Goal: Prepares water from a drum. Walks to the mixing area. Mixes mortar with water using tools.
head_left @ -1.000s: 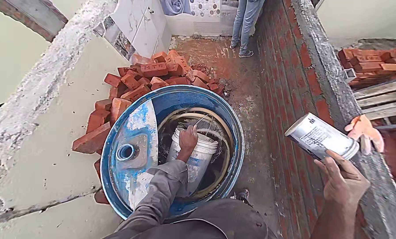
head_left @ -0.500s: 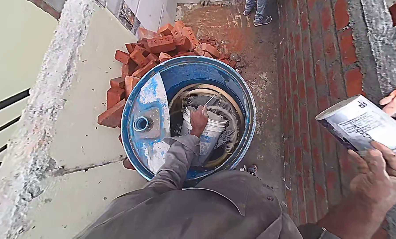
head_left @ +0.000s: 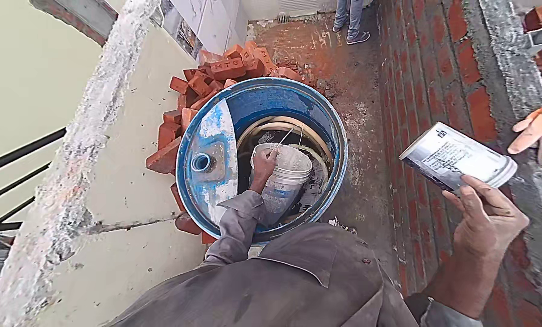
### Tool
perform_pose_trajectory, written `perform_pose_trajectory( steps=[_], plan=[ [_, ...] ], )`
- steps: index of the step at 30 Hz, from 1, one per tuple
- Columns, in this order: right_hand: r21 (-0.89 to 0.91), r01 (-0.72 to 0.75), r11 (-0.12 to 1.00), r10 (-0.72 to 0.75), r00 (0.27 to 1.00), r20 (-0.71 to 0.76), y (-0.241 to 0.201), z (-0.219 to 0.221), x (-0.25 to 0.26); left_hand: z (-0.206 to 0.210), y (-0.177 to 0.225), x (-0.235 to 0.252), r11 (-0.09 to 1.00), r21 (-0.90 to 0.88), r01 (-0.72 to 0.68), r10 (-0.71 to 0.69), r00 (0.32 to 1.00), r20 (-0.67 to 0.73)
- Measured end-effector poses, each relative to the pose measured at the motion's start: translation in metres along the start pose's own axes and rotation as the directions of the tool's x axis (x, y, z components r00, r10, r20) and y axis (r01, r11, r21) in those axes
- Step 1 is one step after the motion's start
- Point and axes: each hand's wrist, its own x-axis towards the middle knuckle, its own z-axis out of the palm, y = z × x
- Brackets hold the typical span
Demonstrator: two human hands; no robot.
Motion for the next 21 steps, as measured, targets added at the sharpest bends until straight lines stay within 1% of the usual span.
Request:
perform_pose_trajectory(
  steps=[2,5,7,9,11,12,14,16,17,18,19,20,21],
  plan=[
    [0.013,0.018,1.0,-0.019,0.996,0.084,-0.01,0.024,0.003,-0.013,0.006,-0.021,0.998,-0.057,0.039,-0.037,0.999,0.036],
    [0.039,0.084,0.996,-0.09,0.972,0.215,-0.036,0.064,0.008,-0.034,0.01,-0.048,0.997,-0.002,0.076,-0.076,0.992,0.105],
    [0.022,0.089,0.996,-0.092,0.936,0.34,-0.061,0.091,0.012,-0.04,0.007,-0.061,0.996,0.014,0.093,-0.094,0.988,0.122],
    [-0.082,0.081,0.993,-0.031,0.874,0.484,-0.083,0.126,0.016,-0.039,0.001,-0.07,0.995,-0.04,0.091,-0.086,0.99,0.115],
    [-0.237,0.104,0.966,0.062,0.797,0.601,-0.096,0.174,0.015,-0.037,-0.003,-0.076,0.99,-0.109,0.089,-0.079,0.992,0.096],
    [-0.324,0.131,0.937,0.122,0.746,0.654,-0.094,0.2,0.011,-0.038,-0.005,-0.081,0.987,-0.129,0.094,-0.083,0.993,0.086],
    [-0.456,0.205,0.866,0.246,0.618,0.746,-0.074,0.254,-0.001,-0.044,-0.008,-0.088,0.983,-0.155,0.094,-0.084,0.994,0.073],
    [-0.48,0.236,0.845,0.309,0.517,0.798,-0.043,0.304,-0.015,-0.053,-0.014,-0.094,0.985,-0.158,0.075,-0.063,0.995,0.078],
    [-0.456,0.204,0.866,0.315,0.485,0.816,-0.029,0.322,-0.019,-0.055,-0.016,-0.097,0.985,-0.159,0.072,-0.058,0.994,0.088],
    [-0.408,0.116,0.906,0.317,0.452,0.834,-0.018,0.334,-0.022,-0.056,-0.019,-0.099,0.984,-0.167,0.07,-0.055,0.994,0.093],
    [-0.347,-0.012,0.938,0.32,0.414,0.852,-0.007,0.342,-0.022,-0.056,-0.021,-0.102,0.984,-0.167,0.067,-0.052,0.994,0.092],
    [-0.327,-0.108,0.939,0.343,0.383,0.858,0.005,0.345,-0.02,-0.057,-0.022,-0.105,0.986,-0.156,0.063,-0.051,0.995,0.084],
    [-0.36,-0.083,0.929,0.36,0.429,0.828,0.015,0.345,-0.016,-0.057,-0.022,-0.108,0.988,-0.141,0.055,-0.045,0.997,0.07]
  ],
)
